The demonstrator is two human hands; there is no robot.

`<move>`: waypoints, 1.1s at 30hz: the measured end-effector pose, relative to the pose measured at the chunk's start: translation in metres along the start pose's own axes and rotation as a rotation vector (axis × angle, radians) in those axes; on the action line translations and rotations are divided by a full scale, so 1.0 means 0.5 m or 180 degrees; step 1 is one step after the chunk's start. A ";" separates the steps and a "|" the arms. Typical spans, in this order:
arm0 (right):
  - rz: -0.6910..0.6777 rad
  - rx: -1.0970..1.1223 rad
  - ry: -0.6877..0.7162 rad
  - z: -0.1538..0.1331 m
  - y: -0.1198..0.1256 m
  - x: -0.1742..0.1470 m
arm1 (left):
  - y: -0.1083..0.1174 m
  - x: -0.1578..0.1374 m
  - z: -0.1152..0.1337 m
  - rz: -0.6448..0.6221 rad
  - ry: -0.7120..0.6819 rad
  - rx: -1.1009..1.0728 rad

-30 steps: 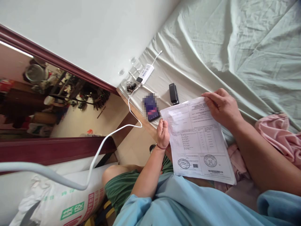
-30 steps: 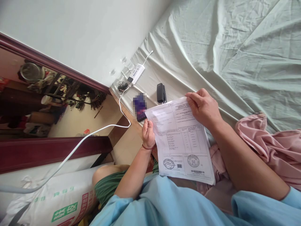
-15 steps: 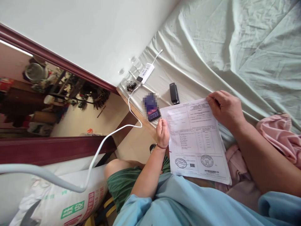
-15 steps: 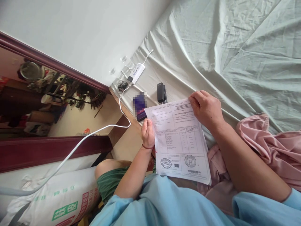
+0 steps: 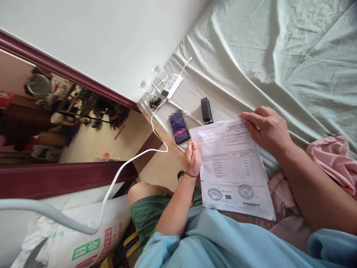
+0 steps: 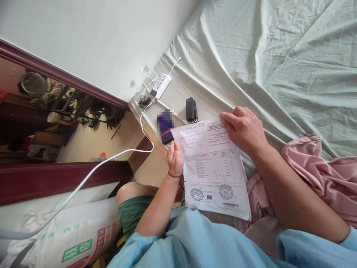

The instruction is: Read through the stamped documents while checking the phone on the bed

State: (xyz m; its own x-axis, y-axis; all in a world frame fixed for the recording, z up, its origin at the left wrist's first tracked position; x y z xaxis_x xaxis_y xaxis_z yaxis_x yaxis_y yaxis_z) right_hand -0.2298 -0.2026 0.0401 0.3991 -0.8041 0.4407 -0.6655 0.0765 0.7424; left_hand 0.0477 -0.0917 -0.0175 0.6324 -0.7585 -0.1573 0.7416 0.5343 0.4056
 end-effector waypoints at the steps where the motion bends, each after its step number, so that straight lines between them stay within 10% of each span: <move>1: -0.0007 -0.0014 0.0005 0.001 -0.001 -0.001 | 0.000 0.000 0.002 -0.0016 -0.0036 0.0007; 18: 0.0167 0.2866 -0.1603 0.050 -0.035 -0.018 | -0.035 -0.015 0.073 -0.0106 -0.0061 0.0358; 33: -0.0296 0.1360 -0.1349 0.060 -0.012 -0.012 | -0.058 0.079 0.106 -0.0346 0.0258 0.0736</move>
State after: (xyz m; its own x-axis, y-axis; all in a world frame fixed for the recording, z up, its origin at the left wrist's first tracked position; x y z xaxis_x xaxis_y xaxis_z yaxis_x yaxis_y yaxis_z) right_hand -0.2471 -0.2163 0.0177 0.2405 -0.9674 0.0792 -0.8692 -0.1783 0.4613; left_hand 0.0394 -0.1571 0.0120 0.5746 -0.7695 -0.2788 0.7412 0.3449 0.5759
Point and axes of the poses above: each hand's wrist, its own x-axis towards the middle knuckle, its own y-axis out of the back of the hand, z = x × y, the point moved 5 cm from there along x, towards the middle knuckle, and after that the axes turned 13 degrees about y, right-handed, at the moved point
